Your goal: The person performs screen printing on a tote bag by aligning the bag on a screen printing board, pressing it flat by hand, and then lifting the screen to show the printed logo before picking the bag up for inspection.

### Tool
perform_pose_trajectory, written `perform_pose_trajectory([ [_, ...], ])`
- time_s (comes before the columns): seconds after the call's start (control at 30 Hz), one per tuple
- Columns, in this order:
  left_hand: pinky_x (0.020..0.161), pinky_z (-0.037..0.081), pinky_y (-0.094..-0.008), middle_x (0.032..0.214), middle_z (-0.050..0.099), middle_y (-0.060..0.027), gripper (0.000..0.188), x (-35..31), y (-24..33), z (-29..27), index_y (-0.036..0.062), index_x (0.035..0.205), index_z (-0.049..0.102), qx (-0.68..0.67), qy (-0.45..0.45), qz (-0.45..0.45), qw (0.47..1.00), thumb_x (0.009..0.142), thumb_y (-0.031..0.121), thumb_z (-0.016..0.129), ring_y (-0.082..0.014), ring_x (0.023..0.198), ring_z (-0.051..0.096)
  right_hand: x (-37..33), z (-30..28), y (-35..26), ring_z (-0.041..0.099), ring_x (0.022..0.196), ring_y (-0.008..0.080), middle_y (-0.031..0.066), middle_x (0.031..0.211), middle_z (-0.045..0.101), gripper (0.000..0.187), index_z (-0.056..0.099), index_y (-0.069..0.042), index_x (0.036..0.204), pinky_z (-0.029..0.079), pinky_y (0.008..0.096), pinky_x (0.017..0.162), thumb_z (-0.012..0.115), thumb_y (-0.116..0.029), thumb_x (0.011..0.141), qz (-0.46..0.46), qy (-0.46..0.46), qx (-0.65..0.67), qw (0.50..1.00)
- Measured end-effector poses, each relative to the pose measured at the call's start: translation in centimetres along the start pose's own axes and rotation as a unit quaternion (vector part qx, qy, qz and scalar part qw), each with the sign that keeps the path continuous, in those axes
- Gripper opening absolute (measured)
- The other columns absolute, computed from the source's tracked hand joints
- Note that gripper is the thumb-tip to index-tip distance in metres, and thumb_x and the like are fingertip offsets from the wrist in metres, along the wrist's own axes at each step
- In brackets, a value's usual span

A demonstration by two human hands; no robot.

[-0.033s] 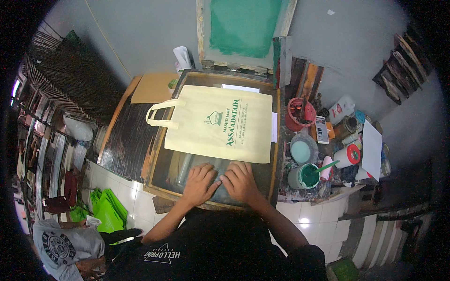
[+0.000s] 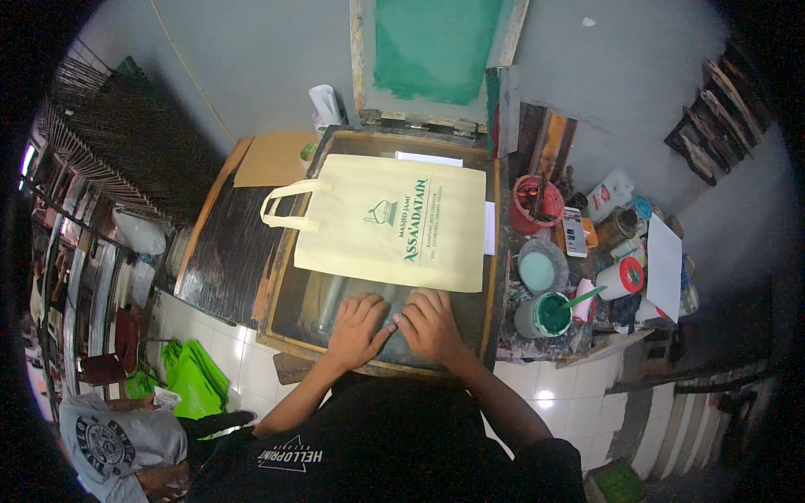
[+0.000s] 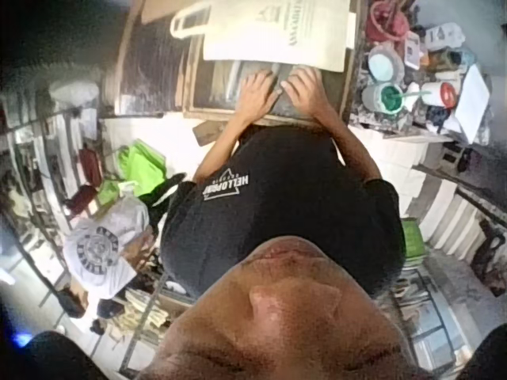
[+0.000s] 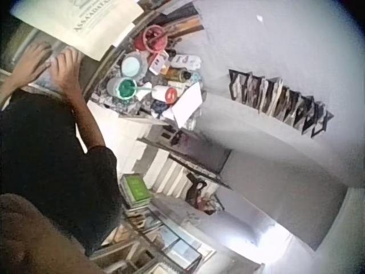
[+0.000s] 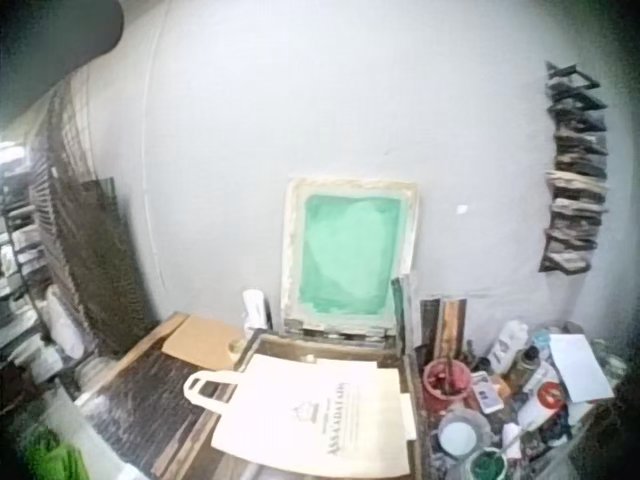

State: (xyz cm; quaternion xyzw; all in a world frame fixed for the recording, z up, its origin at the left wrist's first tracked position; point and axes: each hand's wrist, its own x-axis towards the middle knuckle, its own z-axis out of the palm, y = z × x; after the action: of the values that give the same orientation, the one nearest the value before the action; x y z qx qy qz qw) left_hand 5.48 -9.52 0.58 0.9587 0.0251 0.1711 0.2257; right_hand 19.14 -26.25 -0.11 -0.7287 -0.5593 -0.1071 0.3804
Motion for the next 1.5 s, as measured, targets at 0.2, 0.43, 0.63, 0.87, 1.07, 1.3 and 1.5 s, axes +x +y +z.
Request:
perform_pose_trajectory([
  [0.2,0.110,0.039,-0.0505,0.136,0.060,-0.0184,0.048,0.0,-0.7,-0.2,-0.0004,0.132,0.062,0.011,-0.002,0.027,1.000,0.097,0.031,0.071,-0.0370,0.131,0.052,1.5,-0.8,-0.9,0.061,0.110,0.0350,0.0136,0.105,0.063,0.017,0.067,-0.002,0.096,0.043,0.0510,0.099,0.073,-0.018,0.094,0.000,0.032,-0.016,0.999],
  [0.43,0.109,0.039,-0.0508,0.137,0.059,-0.0200,0.052,0.3,-0.4,-0.5,0.0013,0.137,0.060,-0.040,-0.012,-0.003,0.999,0.096,0.031,0.072,-0.0392,0.129,0.052,0.3,1.6,-0.2,0.059,0.116,0.0352,0.0146,0.110,0.063,0.021,0.066,-0.002,0.098,0.043,0.0525,0.100,0.073,-0.021,0.094,-0.003,0.005,-0.065,0.998],
  [0.63,0.112,0.038,-0.0527,0.139,0.057,-0.0224,0.063,-0.2,-0.9,-0.5,-0.0014,0.148,0.051,-0.024,-0.037,0.031,0.999,0.097,0.031,0.070,-0.0402,0.133,0.051,0.2,1.7,-0.4,0.059,0.117,0.0363,0.0158,0.112,0.062,0.021,0.065,-0.003,0.098,0.044,0.0540,0.100,0.075,-0.021,0.093,0.048,-0.014,-0.086,0.995],
  [0.87,0.114,0.036,-0.0535,0.142,0.056,-0.0217,0.053,-0.3,-1.0,-0.2,-0.0003,0.135,0.060,-0.040,-0.032,0.013,0.999,0.094,0.030,0.073,-0.0405,0.138,0.048,0.6,1.7,-0.4,0.061,0.109,0.0367,0.0149,0.107,0.063,0.019,0.065,-0.003,0.100,0.046,0.0524,0.096,0.075,-0.018,0.094,0.045,-0.004,-0.085,0.995],
  [1.07,0.113,0.037,-0.0529,0.140,0.058,-0.0191,0.048,-0.1,-1.1,0.5,0.0020,0.131,0.062,-0.021,-0.017,0.015,1.000,0.095,0.032,0.073,-0.0399,0.136,0.049,0.8,1.2,0.0,0.060,0.073,0.0347,0.0131,0.081,0.059,0.016,0.064,-0.004,0.089,0.048,0.0447,0.064,0.076,-0.013,0.093,0.038,0.010,-0.038,0.999],
  [1.3,0.112,0.039,-0.0509,0.139,0.058,-0.0186,0.041,0.1,-0.1,-0.1,0.0029,0.127,0.064,0.016,-0.019,-0.015,1.000,0.099,0.032,0.068,-0.0370,0.134,0.051,0.9,2.0,0.6,0.057,0.068,0.0311,0.0090,0.074,0.051,0.023,0.060,-0.008,0.080,0.045,0.0448,0.063,0.072,-0.018,0.097,0.051,-0.003,0.002,0.999],
  [1.5,0.109,0.040,-0.0485,0.137,0.060,-0.0167,0.045,0.1,0.3,-0.1,0.0021,0.130,0.063,0.042,-0.019,-0.013,0.999,0.098,0.032,0.069,-0.0358,0.131,0.053,0.5,1.7,0.6,0.059,0.071,0.0324,0.0106,0.075,0.053,0.023,0.063,-0.006,0.081,0.047,0.0451,0.066,0.072,-0.019,0.097,0.075,-0.021,0.044,0.996],
])
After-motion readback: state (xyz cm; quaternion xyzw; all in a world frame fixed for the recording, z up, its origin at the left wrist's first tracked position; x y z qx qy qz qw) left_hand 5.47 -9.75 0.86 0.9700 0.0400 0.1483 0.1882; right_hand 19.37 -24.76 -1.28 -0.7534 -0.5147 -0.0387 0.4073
